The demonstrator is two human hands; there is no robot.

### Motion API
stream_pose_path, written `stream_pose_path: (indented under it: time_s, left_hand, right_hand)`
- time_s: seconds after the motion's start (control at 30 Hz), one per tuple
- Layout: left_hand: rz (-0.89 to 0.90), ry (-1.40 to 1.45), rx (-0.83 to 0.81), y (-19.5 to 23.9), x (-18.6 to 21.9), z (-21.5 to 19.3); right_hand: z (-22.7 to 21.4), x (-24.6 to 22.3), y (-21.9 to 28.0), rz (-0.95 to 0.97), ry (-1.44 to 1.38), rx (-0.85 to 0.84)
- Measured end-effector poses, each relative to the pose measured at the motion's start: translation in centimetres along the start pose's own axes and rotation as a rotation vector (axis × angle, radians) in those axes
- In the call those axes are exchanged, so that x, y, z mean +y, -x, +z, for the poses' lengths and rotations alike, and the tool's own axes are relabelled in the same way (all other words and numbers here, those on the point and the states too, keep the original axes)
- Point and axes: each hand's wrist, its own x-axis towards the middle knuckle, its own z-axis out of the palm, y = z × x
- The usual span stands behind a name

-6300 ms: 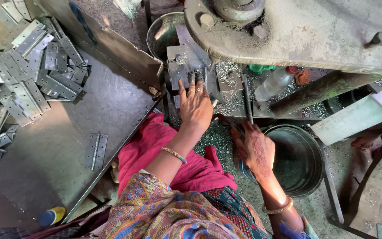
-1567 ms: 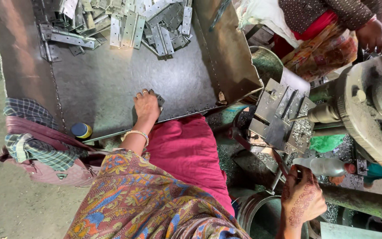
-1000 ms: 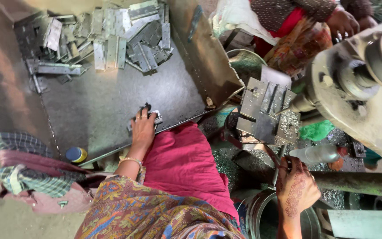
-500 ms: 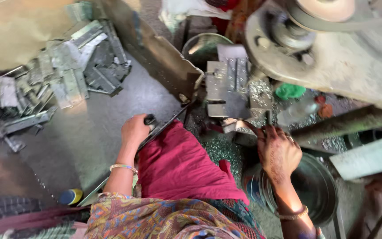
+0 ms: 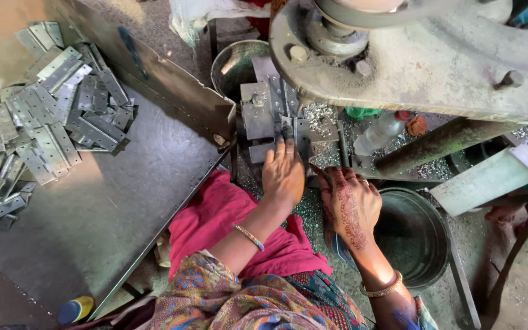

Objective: The person places metal hinges one by one into a manual press machine, operates the machine using a handle, and then moves the processed hinges into a bin.

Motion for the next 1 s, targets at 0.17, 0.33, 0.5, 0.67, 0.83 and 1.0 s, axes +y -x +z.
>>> stream_pose_path:
  time_s: [0.17,0.33,0.5,0.67,0.83,1.0]
  left_hand:
    - [0.027,0.0,0.023,1.1,-0.4,0.6]
    - [-0.032,-0.058,0.052,-1.5,-1.4,0.6]
    - [-0.065,-0.074,0.1,-3.2,-1.8,1.2]
    - [-0.051,0.091,0.156,-2.3,-2.7,1.0]
    - [-0.046,0.021,0.165,-2.2,-2.3,0.2]
    - [-0.048,0.043,0.187,-2.2,-2.3,1.1]
  right_hand:
    - [0.3,0.3,0.1,0.014,0.021,-0.118]
    - [1.4,1.1,1.1,0.012,0.061,-0.136]
    - [3.7,3.1,4.6,0.094,0.082,-0.305]
    - [6.1,5.5,5.9,0.182,0.046,-0.625]
    - [5.0,6.5,3.6,0.083,-0.125,-0.617]
    - [4.9,6.1,3.2,0.148,-0.151,-0.587]
